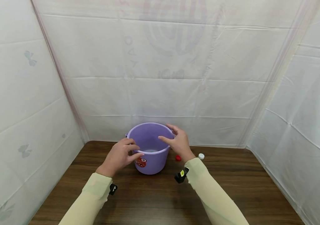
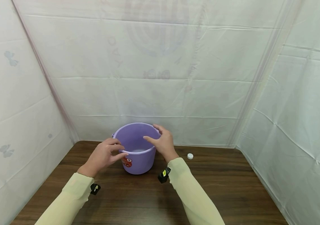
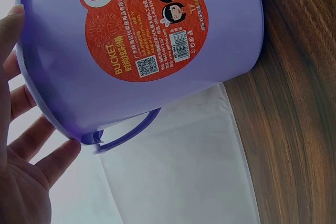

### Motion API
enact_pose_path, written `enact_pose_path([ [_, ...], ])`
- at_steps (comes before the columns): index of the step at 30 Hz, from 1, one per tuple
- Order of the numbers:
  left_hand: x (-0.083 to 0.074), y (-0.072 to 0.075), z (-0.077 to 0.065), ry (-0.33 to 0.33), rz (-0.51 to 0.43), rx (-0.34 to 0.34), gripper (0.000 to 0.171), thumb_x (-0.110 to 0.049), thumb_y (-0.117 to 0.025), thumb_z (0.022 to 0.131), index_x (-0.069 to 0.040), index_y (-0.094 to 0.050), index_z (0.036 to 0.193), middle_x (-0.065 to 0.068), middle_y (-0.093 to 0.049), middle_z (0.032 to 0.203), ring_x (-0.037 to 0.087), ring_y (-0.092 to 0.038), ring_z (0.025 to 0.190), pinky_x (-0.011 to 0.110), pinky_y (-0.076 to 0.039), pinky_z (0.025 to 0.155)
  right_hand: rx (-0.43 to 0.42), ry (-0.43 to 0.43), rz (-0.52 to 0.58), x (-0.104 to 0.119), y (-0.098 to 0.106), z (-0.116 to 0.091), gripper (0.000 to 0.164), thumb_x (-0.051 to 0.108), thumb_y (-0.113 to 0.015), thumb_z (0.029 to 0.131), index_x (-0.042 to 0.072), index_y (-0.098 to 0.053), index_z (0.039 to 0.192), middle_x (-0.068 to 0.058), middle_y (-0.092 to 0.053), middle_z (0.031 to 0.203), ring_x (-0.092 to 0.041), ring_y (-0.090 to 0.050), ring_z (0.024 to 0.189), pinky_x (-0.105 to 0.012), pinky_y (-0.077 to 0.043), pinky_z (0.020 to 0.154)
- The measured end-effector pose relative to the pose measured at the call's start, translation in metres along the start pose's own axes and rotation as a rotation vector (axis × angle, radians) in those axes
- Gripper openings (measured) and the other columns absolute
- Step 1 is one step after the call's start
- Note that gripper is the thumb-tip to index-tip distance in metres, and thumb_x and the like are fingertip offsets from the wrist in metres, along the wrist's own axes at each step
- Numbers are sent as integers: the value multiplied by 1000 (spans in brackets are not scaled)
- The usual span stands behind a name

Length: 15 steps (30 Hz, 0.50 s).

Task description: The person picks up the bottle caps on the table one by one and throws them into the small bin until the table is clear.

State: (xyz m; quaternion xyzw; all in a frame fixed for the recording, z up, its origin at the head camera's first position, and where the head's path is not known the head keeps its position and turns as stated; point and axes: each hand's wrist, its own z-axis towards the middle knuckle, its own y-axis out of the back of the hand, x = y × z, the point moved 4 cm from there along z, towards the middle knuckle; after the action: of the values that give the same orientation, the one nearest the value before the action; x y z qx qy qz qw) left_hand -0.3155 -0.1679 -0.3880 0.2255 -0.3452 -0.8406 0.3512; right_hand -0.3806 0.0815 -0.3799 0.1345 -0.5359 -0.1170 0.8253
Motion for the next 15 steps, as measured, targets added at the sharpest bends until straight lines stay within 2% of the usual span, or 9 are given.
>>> enact_pose_path([
  [4,0,0,0,3,-1,1,23,-37,-88,81,-17,-80,88,-5,-68,90,13,-59,86,34,-56,75,-7,-15,15,-4,2,-1,67,39,-90,79,18,-65,138,-10,-62,144,-40,-56,135,-53,-55,100],
  [10,1,0,0,-2,0,-5,22,-38,-87,81,-18,-80,88,-5,-68,90,13,-59,86,34,-56,75,-39,-16,-6,-12,10,-2,69,41,-90,78,11,-66,135,-8,-65,140,-34,-60,131,-51,-50,107],
  [15,1,-1,0,-4,-2,-8,22,-38,-88,81,-18,-80,88,-6,-67,90,13,-59,86,33,-55,75,-66,-13,11,-15,18,-4,64,39,-89,79,13,-67,133,-11,-65,139,-39,-58,131,-53,-48,108],
])
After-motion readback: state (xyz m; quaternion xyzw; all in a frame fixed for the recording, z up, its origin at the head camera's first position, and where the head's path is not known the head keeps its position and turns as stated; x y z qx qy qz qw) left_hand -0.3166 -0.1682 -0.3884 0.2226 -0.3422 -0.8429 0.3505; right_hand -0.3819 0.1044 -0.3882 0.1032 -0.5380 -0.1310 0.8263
